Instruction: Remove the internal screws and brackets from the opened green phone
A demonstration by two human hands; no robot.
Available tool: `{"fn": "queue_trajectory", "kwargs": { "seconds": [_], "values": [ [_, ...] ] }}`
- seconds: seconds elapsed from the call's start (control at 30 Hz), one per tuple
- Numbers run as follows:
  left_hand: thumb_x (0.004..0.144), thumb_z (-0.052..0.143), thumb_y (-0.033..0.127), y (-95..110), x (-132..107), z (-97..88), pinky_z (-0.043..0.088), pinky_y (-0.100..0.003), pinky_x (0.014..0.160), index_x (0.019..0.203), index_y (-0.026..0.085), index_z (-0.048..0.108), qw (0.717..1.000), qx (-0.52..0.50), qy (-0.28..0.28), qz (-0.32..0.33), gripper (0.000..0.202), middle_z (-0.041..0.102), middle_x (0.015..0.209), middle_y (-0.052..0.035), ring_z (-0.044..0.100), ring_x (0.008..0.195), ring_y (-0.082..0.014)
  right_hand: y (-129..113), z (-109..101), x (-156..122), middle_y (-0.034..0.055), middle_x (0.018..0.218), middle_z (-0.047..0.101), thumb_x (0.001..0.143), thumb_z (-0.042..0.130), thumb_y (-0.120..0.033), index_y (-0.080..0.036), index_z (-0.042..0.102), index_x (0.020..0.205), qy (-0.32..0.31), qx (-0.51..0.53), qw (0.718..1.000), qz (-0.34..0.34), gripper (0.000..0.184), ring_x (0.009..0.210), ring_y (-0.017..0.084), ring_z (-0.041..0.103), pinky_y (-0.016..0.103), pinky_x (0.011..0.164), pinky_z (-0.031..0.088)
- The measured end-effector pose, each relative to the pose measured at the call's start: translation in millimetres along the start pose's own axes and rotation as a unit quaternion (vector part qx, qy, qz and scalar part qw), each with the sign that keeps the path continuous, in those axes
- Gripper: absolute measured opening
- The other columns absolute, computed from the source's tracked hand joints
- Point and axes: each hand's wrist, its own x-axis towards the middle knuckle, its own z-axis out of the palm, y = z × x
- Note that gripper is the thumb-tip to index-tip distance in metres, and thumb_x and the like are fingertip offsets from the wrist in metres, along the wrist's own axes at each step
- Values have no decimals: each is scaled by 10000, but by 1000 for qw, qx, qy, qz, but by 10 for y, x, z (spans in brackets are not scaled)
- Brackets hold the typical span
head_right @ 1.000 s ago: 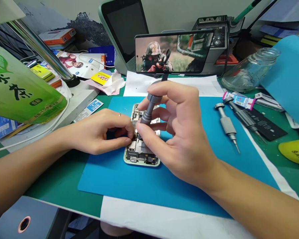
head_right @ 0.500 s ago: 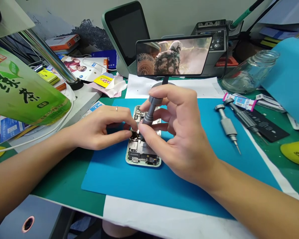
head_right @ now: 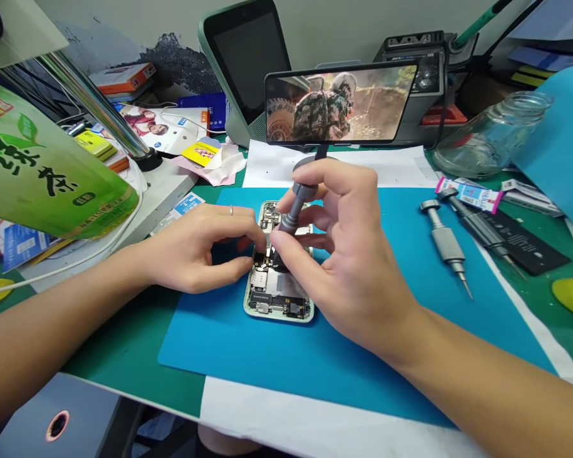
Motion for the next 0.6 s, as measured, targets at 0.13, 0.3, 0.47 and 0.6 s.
{"fn": "queue_trajectory", "kwargs": {
  "seconds": [0.13, 0.3, 0.47, 0.6],
  "values": [
    [818, 612, 191, -4, -2, 20, 408, -251, 676, 944, 169, 704, 1000, -5, -1, 4, 158, 652, 817, 13, 583, 732, -124, -19, 3, 3, 10, 1124, 546, 918, 714, -160, -291, 414, 1245, 2, 3, 1000, 1, 463, 937, 85, 671, 182, 637, 648],
    [829, 640, 185, 5, 3, 31, 426, -237, 690, 939, 174, 701, 1000, -23, -1, 5, 126, 664, 827, 14, 586, 737, -120, -44, 15, 14, 22, 1113, 531, 930, 696, -134, -282, 408, 1227, 2, 3, 1000, -10, 439, 979, 79, 666, 142, 637, 645],
    [846, 674, 178, 13, 12, 71, 422, -230, 702, 929, 165, 700, 999, -42, 5, 1, 88, 675, 841, 17, 599, 757, -111, -45, 25, 35, 12, 1109, 530, 924, 701, -124, -281, 408, 1217, 4, 0, 1000, -11, 442, 968, 62, 660, 130, 657, 648],
    [847, 682, 158, 52, 15, 106, 406, -235, 686, 899, 164, 699, 999, -31, 15, -11, 55, 642, 796, 34, 575, 743, -102, -20, 13, 44, 10, 1116, 523, 926, 694, -127, -278, 417, 1224, 10, -15, 1000, -22, 435, 1010, 72, 668, 139, 660, 652]
  ]
}}
